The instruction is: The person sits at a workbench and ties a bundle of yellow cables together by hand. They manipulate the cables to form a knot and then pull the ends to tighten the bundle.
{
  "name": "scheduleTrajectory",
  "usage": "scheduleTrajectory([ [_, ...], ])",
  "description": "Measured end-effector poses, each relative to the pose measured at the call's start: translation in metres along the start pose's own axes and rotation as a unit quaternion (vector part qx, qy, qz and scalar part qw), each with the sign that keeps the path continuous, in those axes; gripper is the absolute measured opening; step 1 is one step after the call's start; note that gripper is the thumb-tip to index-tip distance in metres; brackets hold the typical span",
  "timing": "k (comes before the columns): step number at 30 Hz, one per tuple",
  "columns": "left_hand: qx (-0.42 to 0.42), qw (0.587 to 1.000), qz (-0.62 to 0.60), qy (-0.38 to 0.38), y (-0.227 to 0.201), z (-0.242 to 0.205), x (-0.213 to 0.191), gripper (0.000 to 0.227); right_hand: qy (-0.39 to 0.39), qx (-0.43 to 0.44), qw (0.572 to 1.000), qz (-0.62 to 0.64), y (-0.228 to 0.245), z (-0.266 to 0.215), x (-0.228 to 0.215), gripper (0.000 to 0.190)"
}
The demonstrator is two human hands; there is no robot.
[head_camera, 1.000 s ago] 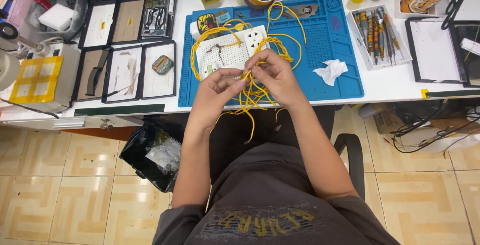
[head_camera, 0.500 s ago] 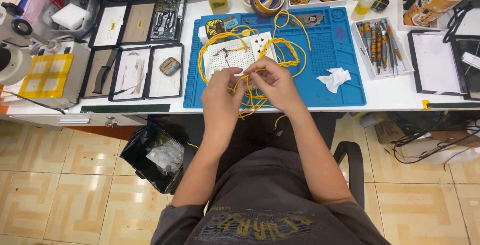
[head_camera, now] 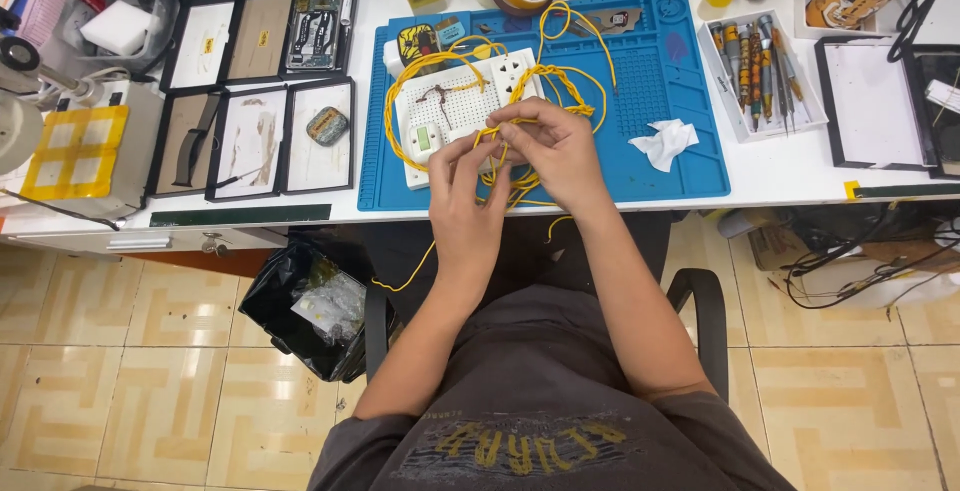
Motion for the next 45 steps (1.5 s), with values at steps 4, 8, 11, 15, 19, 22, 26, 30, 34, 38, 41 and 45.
scheduleTrajectory([
  [4,0.004,1.000,0.007,0.013,-0.001,0.006,-0.005,0.030,-0.002,0.011,1.000,0.007,0.002,0.001,0.002,0.021],
  [8,0.021,1.000,-0.008,0.009,-0.002,0.008,-0.008,0.019,-0.006,0.017,1.000,0.015,-0.001,0.000,0.001,0.021],
  [11,0.024,1.000,-0.013,0.004,0.001,0.009,-0.010,0.018,0.005,-0.004,1.000,0.012,0.005,-0.002,0.002,0.022],
  [15,0.027,0.999,-0.018,0.001,0.010,0.011,-0.014,0.017,0.032,-0.038,0.999,0.007,0.005,-0.002,0.004,0.027],
  [19,0.015,1.000,-0.023,0.013,0.012,0.015,-0.018,0.016,0.052,-0.051,0.997,0.004,0.004,-0.001,0.008,0.031],
  [22,-0.003,0.999,-0.046,0.027,0.015,0.018,-0.019,0.014,0.061,-0.067,0.996,0.003,0.001,0.000,0.008,0.035],
  [26,-0.019,0.997,-0.066,0.039,0.021,0.021,-0.019,0.013,0.059,-0.079,0.995,-0.005,0.001,0.001,0.008,0.029],
  [30,-0.030,0.995,-0.075,0.063,0.024,0.024,-0.019,0.011,0.056,-0.089,0.994,-0.021,-0.008,0.003,0.004,0.024],
  [34,-0.024,0.993,-0.080,0.086,0.023,0.028,-0.019,0.010,0.052,-0.085,0.994,-0.038,0.000,0.000,0.007,0.021],
  [38,-0.028,0.988,-0.099,0.116,0.023,0.029,-0.015,0.011,0.051,-0.079,0.994,-0.050,0.001,0.001,0.006,0.019],
  [41,-0.027,0.987,-0.110,0.116,0.024,0.027,-0.013,0.018,0.049,-0.072,0.995,-0.038,-0.007,0.001,0.001,0.018],
  [45,-0.030,0.982,-0.155,0.100,0.030,0.025,-0.016,0.022,0.046,-0.057,0.997,-0.018,-0.009,0.002,0.002,0.014],
])
Point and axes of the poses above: each hand's wrist, its own z-axis towards the middle knuckle, its own x-axis out of the palm, y = z × x, the point moved 8 cm from there along z, towards the middle knuckle, and after that the axes turned 5 degrees about -y, right-handed, at the moved point
